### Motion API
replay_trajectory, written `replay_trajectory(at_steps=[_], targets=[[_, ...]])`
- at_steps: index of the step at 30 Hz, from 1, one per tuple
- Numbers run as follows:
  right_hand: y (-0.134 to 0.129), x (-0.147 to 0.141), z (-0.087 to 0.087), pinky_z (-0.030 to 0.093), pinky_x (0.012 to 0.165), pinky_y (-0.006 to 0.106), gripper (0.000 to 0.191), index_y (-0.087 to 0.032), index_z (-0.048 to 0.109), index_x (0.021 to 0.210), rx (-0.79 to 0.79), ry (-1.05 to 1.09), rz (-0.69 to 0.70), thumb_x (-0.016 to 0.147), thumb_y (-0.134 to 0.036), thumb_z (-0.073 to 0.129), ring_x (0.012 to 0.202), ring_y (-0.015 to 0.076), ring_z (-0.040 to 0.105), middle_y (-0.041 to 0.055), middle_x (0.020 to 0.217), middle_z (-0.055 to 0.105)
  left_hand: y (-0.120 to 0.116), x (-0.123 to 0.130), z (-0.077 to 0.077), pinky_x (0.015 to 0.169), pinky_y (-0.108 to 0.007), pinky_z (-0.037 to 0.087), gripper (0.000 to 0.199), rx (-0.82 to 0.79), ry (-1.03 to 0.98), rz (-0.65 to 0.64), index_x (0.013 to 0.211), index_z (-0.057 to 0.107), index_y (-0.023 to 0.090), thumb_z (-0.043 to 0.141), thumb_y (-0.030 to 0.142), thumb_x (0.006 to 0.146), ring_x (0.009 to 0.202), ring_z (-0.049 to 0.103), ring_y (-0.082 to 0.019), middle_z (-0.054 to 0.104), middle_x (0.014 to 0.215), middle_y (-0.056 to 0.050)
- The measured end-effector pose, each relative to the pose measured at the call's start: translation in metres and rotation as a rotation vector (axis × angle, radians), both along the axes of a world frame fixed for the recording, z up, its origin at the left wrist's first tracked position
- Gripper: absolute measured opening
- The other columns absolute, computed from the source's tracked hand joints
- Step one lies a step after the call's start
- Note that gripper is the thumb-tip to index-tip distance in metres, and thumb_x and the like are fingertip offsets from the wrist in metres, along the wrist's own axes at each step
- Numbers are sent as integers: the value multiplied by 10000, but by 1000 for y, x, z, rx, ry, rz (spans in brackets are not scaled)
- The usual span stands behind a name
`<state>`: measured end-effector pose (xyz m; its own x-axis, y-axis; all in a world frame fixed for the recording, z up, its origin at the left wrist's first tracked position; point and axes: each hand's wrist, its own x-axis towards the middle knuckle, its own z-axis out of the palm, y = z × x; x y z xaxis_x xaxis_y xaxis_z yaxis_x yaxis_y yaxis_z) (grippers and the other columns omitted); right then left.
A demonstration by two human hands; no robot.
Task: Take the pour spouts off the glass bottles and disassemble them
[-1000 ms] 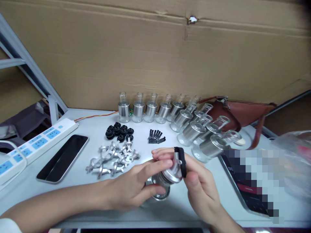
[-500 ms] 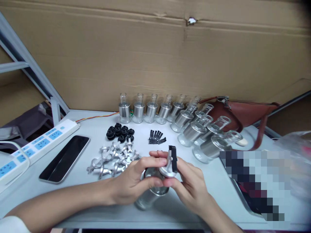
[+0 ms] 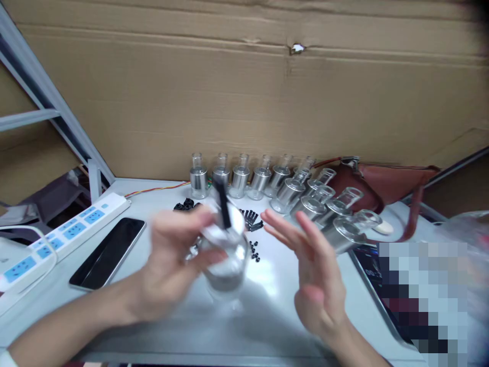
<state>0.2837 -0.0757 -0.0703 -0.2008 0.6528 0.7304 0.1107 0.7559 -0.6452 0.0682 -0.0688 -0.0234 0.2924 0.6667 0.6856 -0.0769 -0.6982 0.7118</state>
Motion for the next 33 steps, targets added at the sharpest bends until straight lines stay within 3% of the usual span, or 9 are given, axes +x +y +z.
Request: replay_trajectory(at_steps=[2, 5, 7, 10, 13, 17, 23, 28, 33], targets=[[9, 1, -2, 520, 958, 468, 475, -293, 398, 1432, -1, 79, -72, 983, -443, 435, 1195, 268, 584, 83, 1358, 571, 20, -18, 15, 812, -437, 598, 279, 135, -232, 133, 1102, 512, 326, 612, 155, 905, 874, 695, -210, 655, 1059, 13], [24, 2, -9, 537, 923, 432, 358, -299, 478, 1349, -44, 70, -122, 1001, -360, 423, 1126, 232, 615, 74, 1283, 610, 70, -51, 13, 879, -419, 562, 256, 208, -240, 379, 1061, 439, 286, 626, 201, 907, 867, 678, -168, 630, 1012, 18], [31, 1, -14, 537, 914, 424, 330, -300, 494, 1319, -71, 11, -130, 1000, -354, 426, 1099, 222, 621, 72, 1238, 630, 107, -73, -6, 850, -397, 562, 323, 294, -221, 539, 1065, 378, 279, 650, 308, 893, 822, 668, -154, 598, 990, 14], [39, 1, -18, 529, 905, 416, 283, -290, 535, 1250, -85, -116, -157, 992, -364, 443, 1051, 215, 631, 67, 1183, 657, 151, -97, -45, 825, -420, 558, 362, 254, -153, 605, 1042, 352, 262, 633, 420, 878, 817, 663, -180, 593, 970, -19], [44, 3, -18, 524, 904, 418, 266, -270, 547, 1212, -101, -177, -185, 989, -373, 444, 1030, 214, 638, 76, 1163, 666, 177, -108, -75, 836, -478, 547, 410, 197, -47, 647, 1066, 348, 244, 629, 451, 852, 834, 666, -221, 590, 970, -56], [50, 8, -17, 532, 882, 404, 274, -252, 534, 1209, -118, -170, -190, 994, -385, 427, 1025, 209, 645, 86, 1133, 680, 197, -113, -95, 886, -531, 514, 423, 151, 60, 699, 1100, 332, 218, 591, 448, 857, 899, 659, -251, 577, 1008, -98], [56, 6, -23, 551, 819, 366, 285, -237, 536, 1186, -136, -178, -193, 993, -411, 419, 967, 197, 669, 87, 1074, 701, 221, -112, -107, 950, -514, 474, 470, 142, 127, 763, 1160, 275, 202, 480, 536, 902, 1009, 621, -247, 514, 1159, -155], [56, 5, -26, 554, 806, 340, 273, -233, 540, 1170, -154, -197, -172, 994, -401, 415, 955, 188, 671, 76, 1052, 705, 227, -105, -107, 1016, -531, 417, 531, 128, 178, 763, 1190, 269, 187, 454, 588, 896, 1119, 570, -273, 468, 1246, -194], [54, 7, -23, 550, 808, 345, 225, -227, 571, 1118, -157, -266, -198, 983, -350, 440, 949, 202, 673, 80, 1063, 702, 221, -98, -97, 1092, -531, 341, 490, 112, 202, 752, 1208, 279, 197, 519, 471, 881, 1234, 479, -289, 442, 1283, -175]])
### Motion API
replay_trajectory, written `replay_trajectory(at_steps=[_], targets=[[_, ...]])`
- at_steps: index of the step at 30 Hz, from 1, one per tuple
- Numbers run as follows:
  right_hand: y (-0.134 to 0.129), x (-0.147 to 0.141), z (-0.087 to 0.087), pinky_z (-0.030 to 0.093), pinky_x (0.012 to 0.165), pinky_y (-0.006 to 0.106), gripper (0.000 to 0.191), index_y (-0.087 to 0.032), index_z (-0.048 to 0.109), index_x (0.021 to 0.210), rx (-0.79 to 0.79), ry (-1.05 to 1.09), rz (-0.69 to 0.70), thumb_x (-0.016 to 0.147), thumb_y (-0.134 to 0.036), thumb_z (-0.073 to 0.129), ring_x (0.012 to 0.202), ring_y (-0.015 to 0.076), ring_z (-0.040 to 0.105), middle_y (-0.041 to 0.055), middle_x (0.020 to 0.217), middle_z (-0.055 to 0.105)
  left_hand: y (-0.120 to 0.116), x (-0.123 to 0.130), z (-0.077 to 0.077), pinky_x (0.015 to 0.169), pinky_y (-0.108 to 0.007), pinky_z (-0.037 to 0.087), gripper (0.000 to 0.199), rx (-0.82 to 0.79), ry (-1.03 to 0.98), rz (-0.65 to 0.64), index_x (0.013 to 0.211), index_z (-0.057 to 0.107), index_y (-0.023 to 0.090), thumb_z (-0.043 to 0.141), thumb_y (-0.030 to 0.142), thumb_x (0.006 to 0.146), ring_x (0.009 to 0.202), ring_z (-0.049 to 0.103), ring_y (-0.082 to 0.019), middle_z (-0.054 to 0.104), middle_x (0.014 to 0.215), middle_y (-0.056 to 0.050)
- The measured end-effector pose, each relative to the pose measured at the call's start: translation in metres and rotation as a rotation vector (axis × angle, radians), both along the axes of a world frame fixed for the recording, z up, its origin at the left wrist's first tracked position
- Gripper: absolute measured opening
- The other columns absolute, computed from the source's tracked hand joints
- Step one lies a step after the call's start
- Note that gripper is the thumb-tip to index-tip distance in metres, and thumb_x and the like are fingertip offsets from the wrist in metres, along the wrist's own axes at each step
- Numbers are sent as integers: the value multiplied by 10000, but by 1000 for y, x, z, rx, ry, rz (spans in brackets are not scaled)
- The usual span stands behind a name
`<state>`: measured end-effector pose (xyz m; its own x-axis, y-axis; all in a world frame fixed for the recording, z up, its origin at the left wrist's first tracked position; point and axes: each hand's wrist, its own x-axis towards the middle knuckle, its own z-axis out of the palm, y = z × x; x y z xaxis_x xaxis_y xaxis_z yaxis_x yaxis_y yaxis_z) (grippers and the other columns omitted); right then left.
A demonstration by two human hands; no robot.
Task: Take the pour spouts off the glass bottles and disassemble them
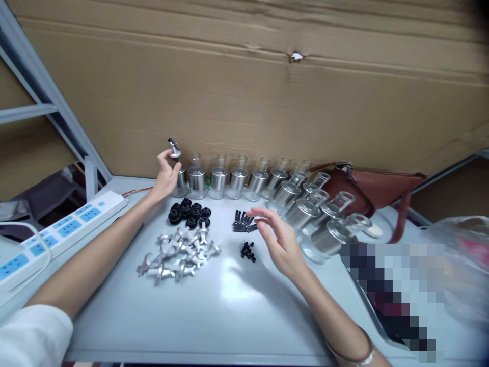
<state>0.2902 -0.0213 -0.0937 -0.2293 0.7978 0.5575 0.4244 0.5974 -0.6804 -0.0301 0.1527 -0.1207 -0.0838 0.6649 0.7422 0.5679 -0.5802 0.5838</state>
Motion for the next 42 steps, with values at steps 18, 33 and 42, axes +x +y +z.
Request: replay_trajectory(at_steps=[18, 33, 42], targets=[[2, -33, -36, 426, 952, 508, 288, -119, 610, 1167, 277, -684, 155, 896, -48, 546, 1083, 278, 572, 118, 1076, 685, -258, 118, -13, 617, -274, 450, 161, -456, 349, -1144, 1102, 386, 255, 381, 244, 942, 753, 614, -207, 622, 913, -75], [-24, -17, -9, 426, 739, 389, 106, -209, 585, 897, 326, -206, 14, 859, -124, 636, 787, 198, 617, 40, 790, 679, -241, 120, -13, 556, -244, 362, 391, -1135, -547, -943, 979, 339, 224, 435, 599, 922, 579, 466, -81, 502, 890, -4], [-36, -23, -9, 440, 767, 383, 95, -192, 570, 832, 373, -253, 198, 854, -130, 640, 725, 174, 600, 20, 713, 665, -243, 121, -12, 684, -317, 450, 434, -1092, -750, -812, 1016, 382, 215, 441, 631, 908, 665, 556, -140, 568, 724, 14]])
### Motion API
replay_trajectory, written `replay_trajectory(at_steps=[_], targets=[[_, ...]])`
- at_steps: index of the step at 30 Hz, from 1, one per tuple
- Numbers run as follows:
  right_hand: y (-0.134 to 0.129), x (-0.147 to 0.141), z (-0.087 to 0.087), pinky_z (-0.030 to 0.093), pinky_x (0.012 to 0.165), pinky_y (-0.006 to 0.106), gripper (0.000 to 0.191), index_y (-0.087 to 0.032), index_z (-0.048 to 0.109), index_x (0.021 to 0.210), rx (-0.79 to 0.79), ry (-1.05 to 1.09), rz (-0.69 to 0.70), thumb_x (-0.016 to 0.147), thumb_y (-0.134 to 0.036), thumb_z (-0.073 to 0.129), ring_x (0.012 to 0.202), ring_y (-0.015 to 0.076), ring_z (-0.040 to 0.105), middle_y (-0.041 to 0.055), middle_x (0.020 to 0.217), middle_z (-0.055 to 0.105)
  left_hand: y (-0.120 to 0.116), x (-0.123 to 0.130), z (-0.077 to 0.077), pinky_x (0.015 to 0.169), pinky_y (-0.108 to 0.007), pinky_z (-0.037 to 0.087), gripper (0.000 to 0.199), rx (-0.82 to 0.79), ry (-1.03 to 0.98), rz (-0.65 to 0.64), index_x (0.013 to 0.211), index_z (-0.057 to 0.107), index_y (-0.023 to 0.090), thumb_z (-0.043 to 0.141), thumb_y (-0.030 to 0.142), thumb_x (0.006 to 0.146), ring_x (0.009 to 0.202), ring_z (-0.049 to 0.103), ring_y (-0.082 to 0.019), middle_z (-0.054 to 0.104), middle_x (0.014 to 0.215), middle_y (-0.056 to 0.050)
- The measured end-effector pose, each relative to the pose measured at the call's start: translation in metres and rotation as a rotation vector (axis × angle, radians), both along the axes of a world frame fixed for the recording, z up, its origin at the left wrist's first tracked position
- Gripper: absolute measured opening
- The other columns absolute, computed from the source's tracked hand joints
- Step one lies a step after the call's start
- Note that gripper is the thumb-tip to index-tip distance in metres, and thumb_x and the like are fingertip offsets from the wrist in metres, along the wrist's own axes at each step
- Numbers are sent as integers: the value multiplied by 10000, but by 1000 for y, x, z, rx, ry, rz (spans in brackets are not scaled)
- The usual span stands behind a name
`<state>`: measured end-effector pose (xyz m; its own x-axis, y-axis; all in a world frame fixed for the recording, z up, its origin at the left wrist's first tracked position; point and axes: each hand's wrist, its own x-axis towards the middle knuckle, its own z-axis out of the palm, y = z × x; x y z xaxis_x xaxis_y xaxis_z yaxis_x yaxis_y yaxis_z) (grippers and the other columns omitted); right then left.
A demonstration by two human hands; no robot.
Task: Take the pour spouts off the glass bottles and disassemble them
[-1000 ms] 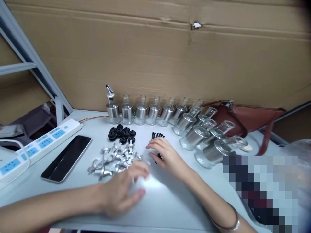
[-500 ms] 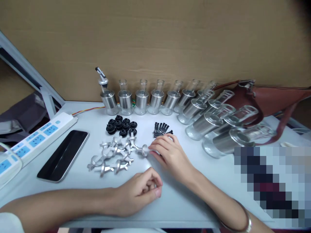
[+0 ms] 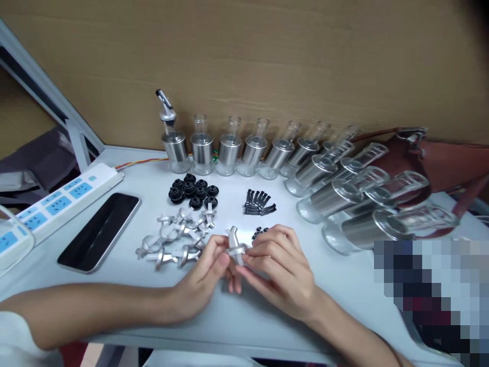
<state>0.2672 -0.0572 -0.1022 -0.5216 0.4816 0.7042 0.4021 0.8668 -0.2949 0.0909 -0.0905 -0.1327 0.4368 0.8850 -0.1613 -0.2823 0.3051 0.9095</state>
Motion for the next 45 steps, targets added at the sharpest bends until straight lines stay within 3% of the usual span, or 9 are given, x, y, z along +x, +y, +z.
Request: replay_trajectory(at_steps=[10, 15, 20, 24, 32, 39, 45], targets=[[11, 9, 7, 485, 728, 353, 25, -177, 615, 873, -66, -52, 115, 862, -167, 635, 796, 187, 625, 47, 769, 693, 2, 1, 1, 672, -322, 453, 412, 17, -29, 8, 1025, 360, 229, 467, 609, 909, 655, 601, -156, 599, 736, 11], [7, 9, 9, 481, 680, 362, 144, -209, 566, 736, -91, 23, 114, 827, -98, 559, 645, 169, 582, 6, 624, 614, 1, 0, 0, 700, -327, 448, 427, 17, -30, -18, 1036, 366, 221, 458, 617, 908, 669, 584, -154, 584, 710, 19], [11, 11, 6, 514, 739, 376, 190, -202, 640, 992, -185, 123, -31, 864, -100, 543, 839, 211, 626, 76, 886, 679, 1, -2, 0, 708, -333, 436, 426, 61, 21, -45, 1014, 424, 215, 447, 627, 906, 678, 583, -144, 587, 828, -10], [14, 11, 3, 522, 777, 389, 198, -217, 655, 1044, -263, 112, 9, 893, -126, 563, 882, 216, 625, 70, 912, 686, -1, -4, 1, 722, -335, 431, 402, 124, 28, -79, 1023, 426, 225, 420, 614, 923, 698, 569, -148, 579, 783, 4], [15, 12, 2, 509, 768, 391, 115, -200, 655, 988, -339, 125, 53, 895, -155, 605, 856, 206, 603, 65, 884, 677, -4, -6, 0, 739, -343, 419, 397, 147, 69, -98, 1024, 406, 225, 385, 611, 934, 725, 566, -159, 580, 748, 12], [16, 11, 3, 502, 764, 348, 78, -176, 653, 901, -349, 100, 145, 895, -119, 601, 856, 184, 587, 69, 870, 673, -2, -2, 1, 697, -287, 463, 251, 155, -7, -32, 909, 419, 220, 470, 458, 968, 677, 595, -97, 520, 919, 13], [17, 6, -6, 491, 763, 336, 81, -165, 639, 899, -334, 29, 151, 928, -185, 566, 840, 183, 566, 73, 850, 667, -2, -2, 0, 814, -296, 467, 191, 163, -16, -41, 948, 439, 229, 549, 385, 949, 864, 622, -133, 561, 899, 10]])
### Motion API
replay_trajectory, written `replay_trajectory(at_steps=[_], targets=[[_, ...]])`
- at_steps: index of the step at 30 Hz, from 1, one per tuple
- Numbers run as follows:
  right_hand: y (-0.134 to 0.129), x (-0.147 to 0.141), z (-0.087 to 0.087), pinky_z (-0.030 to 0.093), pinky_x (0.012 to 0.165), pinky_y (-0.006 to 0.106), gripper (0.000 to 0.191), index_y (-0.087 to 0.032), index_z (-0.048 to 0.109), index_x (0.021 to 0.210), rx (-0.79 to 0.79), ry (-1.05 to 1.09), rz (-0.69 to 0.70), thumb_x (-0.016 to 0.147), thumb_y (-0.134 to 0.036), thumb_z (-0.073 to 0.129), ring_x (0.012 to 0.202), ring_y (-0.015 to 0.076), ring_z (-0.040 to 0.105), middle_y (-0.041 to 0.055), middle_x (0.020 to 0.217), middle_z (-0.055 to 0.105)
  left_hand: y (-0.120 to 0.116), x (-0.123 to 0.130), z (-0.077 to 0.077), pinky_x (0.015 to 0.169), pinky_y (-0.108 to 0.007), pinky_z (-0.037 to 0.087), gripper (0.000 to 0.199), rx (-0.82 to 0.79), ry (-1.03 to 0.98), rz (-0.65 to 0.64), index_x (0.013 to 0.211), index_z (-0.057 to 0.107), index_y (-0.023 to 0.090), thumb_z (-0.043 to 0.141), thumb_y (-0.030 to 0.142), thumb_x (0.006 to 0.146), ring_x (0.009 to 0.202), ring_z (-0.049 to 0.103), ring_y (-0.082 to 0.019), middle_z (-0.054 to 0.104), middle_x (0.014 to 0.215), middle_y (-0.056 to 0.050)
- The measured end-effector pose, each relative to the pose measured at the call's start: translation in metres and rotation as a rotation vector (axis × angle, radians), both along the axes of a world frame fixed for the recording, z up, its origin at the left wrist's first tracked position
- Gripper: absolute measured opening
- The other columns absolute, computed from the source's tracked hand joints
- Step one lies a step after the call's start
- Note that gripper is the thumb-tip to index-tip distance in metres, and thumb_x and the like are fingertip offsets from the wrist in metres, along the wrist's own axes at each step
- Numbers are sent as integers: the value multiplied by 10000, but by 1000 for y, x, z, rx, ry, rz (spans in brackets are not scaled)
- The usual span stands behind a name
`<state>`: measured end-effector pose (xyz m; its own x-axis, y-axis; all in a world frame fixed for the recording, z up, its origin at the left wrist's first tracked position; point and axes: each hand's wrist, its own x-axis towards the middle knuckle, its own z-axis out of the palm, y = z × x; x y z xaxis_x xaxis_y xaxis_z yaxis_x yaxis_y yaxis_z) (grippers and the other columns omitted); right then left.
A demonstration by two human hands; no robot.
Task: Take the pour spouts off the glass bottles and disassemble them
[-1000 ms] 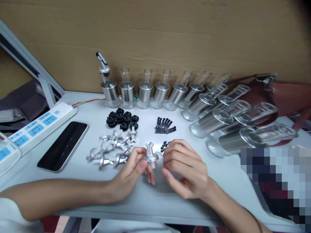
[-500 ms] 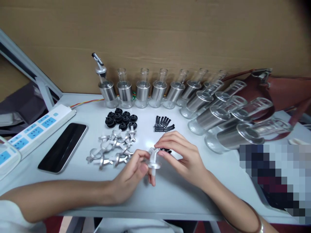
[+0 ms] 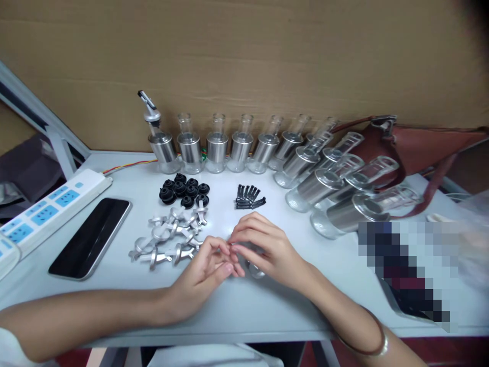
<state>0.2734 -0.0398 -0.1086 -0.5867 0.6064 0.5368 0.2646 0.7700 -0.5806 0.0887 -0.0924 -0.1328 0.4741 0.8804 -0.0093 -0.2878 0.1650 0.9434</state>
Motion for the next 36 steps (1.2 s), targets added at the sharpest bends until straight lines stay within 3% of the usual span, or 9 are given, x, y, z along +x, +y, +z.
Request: replay_trajectory(at_steps=[6, 10, 12, 16, 21, 26, 29, 33, 36], targets=[[-1, 8, 7, 444, 622, 268, 207, -133, 662, 924, 14, -240, -50, 965, -219, 478, 678, 162, 561, 64, 744, 641, -1, -2, -1, 791, -284, 450, 128, 22, 50, -9, 970, 473, 234, 521, 352, 969, 844, 587, -114, 526, 953, 12], [6, 32, 23, 438, 625, 242, 187, -153, 677, 941, -205, -391, -156, 916, -144, 492, 647, 139, 599, 53, 807, 696, 2, -2, 2, 777, -284, 435, 126, 37, 48, -29, 960, 476, 230, 500, 352, 979, 806, 572, -102, 518, 953, 15], [10, 43, 29, 419, 600, 232, 158, -165, 702, 890, -303, -481, -181, 860, -130, 551, 602, 129, 577, 27, 738, 682, 2, -2, 3, 774, -286, 429, 128, 31, 59, -37, 959, 474, 226, 492, 351, 983, 794, 570, -101, 521, 940, 15], [10, 49, 34, 368, 541, 211, 137, -181, 745, 898, -496, -614, -95, 783, -169, 672, 512, 96, 486, -23, 610, 602, 2, -2, 4, 757, -287, 424, 123, 16, 79, -49, 957, 471, 220, 498, 337, 980, 781, 566, -103, 528, 930, 12], [1, 32, 31, 332, 520, 196, 308, -206, 719, 1088, -600, -619, -20, 782, -230, 718, 505, 85, 456, -46, 589, 564, 3, -1, 2, 789, -298, 430, 99, -3, 97, -64, 971, 464, 220, 504, 310, 976, 827, 572, -114, 517, 967, 3], [-2, 23, 21, 318, 519, 192, 214, -190, 717, 1020, -598, -572, 75, 807, -208, 703, 504, 78, 447, -42, 616, 601, 3, 0, 0, 830, -295, 431, 47, 3, 138, -62, 986, 456, 229, 494, 212, 963, 902, 550, -129, 494, 956, 1], [-1, 23, 17, 349, 554, 195, 99, -169, 715, 902, -610, -516, 92, 848, -245, 684, 550, 91, 509, -12, 672, 655, 3, 0, -2, 872, -296, 421, 154, 54, 146, -66, 983, 455, 248, 528, 131, 914, 958, 523, -134, 463, 995, 4], [0, 24, 17, 367, 573, 200, 180, -153, 694, 883, -578, -429, 52, 906, -315, 618, 571, 103, 538, 0, 674, 659, 4, -2, -6, 957, -318, 378, 385, 194, 217, -67, 1060, 475, 307, 652, 76, 808, 1053, 480, -155, 441, 1084, 7], [-1, 24, 19, 377, 586, 204, 202, -147, 683, 879, -524, -402, 33, 941, -291, 557, 593, 110, 560, 12, 700, 671, 4, -5, -9, 932, -318, 391, 433, 257, 299, -83, 1159, 511, 361, 671, 130, 829, 1062, 479, -170, 427, 1145, -5]])
